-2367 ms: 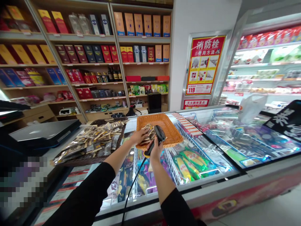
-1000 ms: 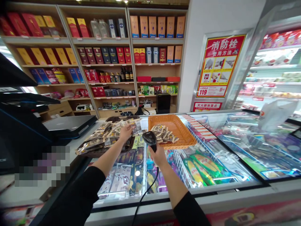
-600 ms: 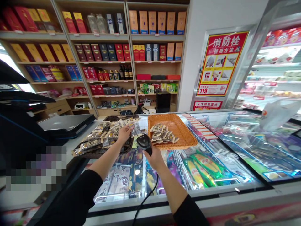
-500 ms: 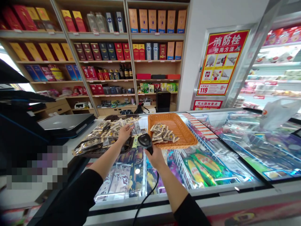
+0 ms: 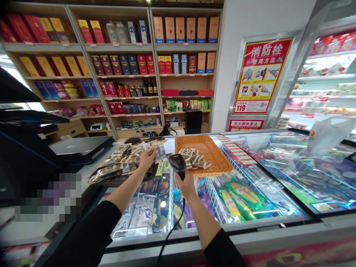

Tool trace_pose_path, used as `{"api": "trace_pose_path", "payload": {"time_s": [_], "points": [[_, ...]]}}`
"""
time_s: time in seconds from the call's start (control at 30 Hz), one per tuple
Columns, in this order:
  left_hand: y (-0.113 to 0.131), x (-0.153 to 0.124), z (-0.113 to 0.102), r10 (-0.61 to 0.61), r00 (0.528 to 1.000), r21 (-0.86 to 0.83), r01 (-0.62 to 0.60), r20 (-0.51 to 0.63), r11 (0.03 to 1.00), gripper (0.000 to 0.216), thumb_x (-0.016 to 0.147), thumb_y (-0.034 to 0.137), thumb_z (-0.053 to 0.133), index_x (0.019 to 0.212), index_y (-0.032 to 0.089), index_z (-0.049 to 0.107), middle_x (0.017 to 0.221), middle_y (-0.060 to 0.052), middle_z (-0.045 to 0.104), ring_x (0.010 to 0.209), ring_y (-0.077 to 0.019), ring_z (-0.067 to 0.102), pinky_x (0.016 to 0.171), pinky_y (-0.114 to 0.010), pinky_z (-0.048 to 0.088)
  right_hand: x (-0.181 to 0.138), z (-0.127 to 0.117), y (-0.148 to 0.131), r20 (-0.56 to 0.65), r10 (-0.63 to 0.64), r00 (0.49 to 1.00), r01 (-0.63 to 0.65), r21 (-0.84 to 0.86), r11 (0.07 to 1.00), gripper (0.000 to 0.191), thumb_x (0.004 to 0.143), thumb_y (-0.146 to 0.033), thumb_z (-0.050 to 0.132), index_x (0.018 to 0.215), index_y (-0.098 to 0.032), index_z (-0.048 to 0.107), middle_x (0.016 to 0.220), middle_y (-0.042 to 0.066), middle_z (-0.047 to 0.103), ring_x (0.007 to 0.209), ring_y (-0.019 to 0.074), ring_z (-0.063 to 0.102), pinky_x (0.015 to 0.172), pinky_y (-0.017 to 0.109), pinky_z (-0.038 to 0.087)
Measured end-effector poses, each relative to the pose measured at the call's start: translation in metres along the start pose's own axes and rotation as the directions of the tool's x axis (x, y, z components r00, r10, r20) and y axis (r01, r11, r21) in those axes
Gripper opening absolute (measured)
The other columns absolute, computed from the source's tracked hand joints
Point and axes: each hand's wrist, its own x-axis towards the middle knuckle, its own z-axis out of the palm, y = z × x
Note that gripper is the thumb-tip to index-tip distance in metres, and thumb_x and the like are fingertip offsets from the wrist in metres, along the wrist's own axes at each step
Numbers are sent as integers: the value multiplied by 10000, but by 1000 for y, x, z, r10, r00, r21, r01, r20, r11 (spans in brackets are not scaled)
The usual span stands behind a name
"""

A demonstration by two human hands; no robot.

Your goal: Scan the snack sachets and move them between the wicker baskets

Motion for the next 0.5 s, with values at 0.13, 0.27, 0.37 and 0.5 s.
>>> {"api": "trace_pose_path", "payload": {"time_s": [0.13, 0.27, 0.37, 0.5], "points": [[34, -15, 28, 238, 971, 113, -234, -17, 966, 297, 856, 344, 559, 1040, 188, 732, 1009, -59, 736, 949, -221, 669, 862, -336, 513, 14, -10, -3, -290, 57, 955, 34, 298, 954, 386, 800, -564, 586, 905, -196, 536, 466, -64, 504, 319, 130, 443, 354, 254, 359], [54, -32, 73, 313, 834, 330, -484, 454, 811, 389, 869, 166, 480, 1187, 292, 666, 1253, 4, 650, 1177, -183, 579, 1034, -321, 421, 26, -23, -5, -517, 173, 838, 108, 469, 876, 454, 751, -580, 620, 968, -198, 508, 503, -86, 503, 308, 113, 426, 321, 240, 341], [53, -38, 95, 117, 734, 472, -541, 669, 696, 514, 817, 109, 485, 1271, 319, 602, 1380, 24, 549, 1289, -199, 491, 1084, -340, 372, 30, -29, -4, -555, 217, 803, 122, 509, 852, 466, 734, -588, 624, 951, -198, 494, 496, -100, 495, 306, 107, 436, 323, 234, 349], [45, -36, 98, 74, 692, 472, -562, 718, 679, 563, 823, 140, 472, 1364, 291, 513, 1457, 2, 454, 1368, -205, 391, 1125, -367, 319, 31, -29, -2, -547, 208, 811, 111, 493, 863, 451, 730, -591, 627, 903, -203, 476, 495, -102, 501, 309, 101, 449, 330, 227, 356]]}}
